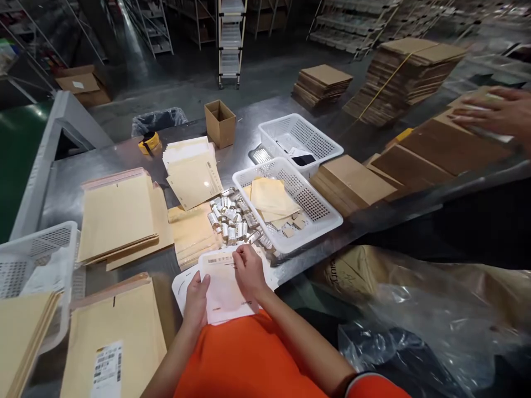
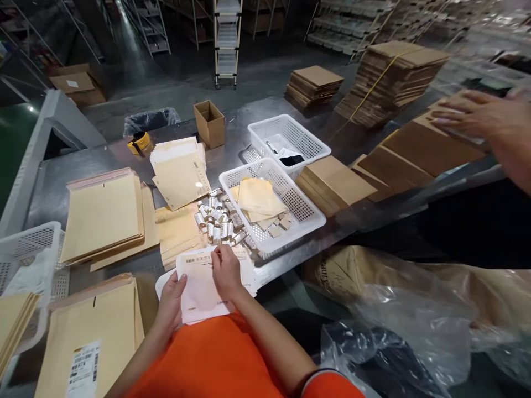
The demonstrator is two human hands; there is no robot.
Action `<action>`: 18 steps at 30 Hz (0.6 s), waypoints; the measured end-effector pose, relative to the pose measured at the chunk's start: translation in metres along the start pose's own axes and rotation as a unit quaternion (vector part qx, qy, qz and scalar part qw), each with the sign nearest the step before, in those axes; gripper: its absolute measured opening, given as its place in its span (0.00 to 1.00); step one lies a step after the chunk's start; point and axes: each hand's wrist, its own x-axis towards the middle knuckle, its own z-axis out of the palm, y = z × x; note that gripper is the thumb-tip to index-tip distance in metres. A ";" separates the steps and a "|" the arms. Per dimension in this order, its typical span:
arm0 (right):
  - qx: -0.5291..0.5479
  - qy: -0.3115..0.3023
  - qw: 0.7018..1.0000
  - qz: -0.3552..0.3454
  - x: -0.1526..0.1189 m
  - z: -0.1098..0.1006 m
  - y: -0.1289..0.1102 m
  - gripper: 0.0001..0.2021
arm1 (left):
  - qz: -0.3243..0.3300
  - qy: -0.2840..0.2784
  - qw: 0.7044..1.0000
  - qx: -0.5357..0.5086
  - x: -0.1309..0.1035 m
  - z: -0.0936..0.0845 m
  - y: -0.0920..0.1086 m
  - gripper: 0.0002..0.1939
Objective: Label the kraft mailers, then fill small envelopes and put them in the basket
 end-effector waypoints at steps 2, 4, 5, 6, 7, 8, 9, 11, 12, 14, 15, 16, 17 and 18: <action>-0.037 0.007 0.999 -0.030 0.001 0.002 0.003 0.10 | -0.008 -0.015 1.000 -0.011 0.000 0.002 0.001 0.32; -0.068 0.008 0.997 -0.047 0.010 0.001 0.010 0.09 | -0.012 -0.006 1.000 -0.010 0.001 0.001 0.002 0.32; -0.089 0.007 0.995 -0.045 0.018 -0.003 0.016 0.08 | -0.015 0.001 1.000 -0.010 0.002 -0.001 0.001 0.31; -0.114 0.006 0.993 -0.035 0.028 -0.009 0.023 0.08 | -0.019 0.009 1.000 -0.011 0.003 -0.003 0.001 0.30; -0.145 0.004 0.989 -0.013 0.042 -0.018 0.033 0.08 | -0.022 0.019 0.999 -0.013 0.004 -0.007 0.000 0.28; -0.182 0.000 0.983 0.015 0.057 -0.029 0.043 0.10 | -0.025 0.032 0.999 -0.014 0.005 -0.011 -0.001 0.27; -0.218 -0.006 0.975 0.048 0.073 -0.041 0.056 0.11 | -0.028 0.046 0.998 -0.015 0.006 -0.015 -0.002 0.26; -0.278 -0.020 0.953 0.120 0.105 -0.067 0.082 0.14 | -0.032 0.072 0.997 -0.016 0.008 -0.022 -0.003 0.25; -0.301 -0.035 0.940 0.156 0.119 -0.078 0.095 0.12 | -0.034 0.084 0.996 -0.017 0.008 -0.025 -0.003 0.26; -0.329 -0.075 0.916 0.219 0.139 -0.094 0.118 0.07 | -0.038 0.102 0.994 -0.021 0.009 -0.029 -0.003 0.26; -0.337 -0.098 0.904 0.245 0.146 -0.098 0.127 0.05 | -0.039 0.106 0.993 -0.025 0.009 -0.029 -0.003 0.26; -0.341 -0.118 0.894 0.266 0.149 -0.100 0.134 0.05 | -0.040 0.109 0.993 -0.028 0.009 -0.029 -0.004 0.27; -0.343 -0.135 0.886 0.282 0.152 -0.100 0.139 0.06 | -0.042 0.108 0.993 -0.033 0.009 -0.029 -0.004 0.27; -0.343 -0.147 0.880 0.293 0.153 -0.098 0.143 0.09 | -0.043 0.106 0.993 -0.037 0.009 -0.029 -0.004 0.27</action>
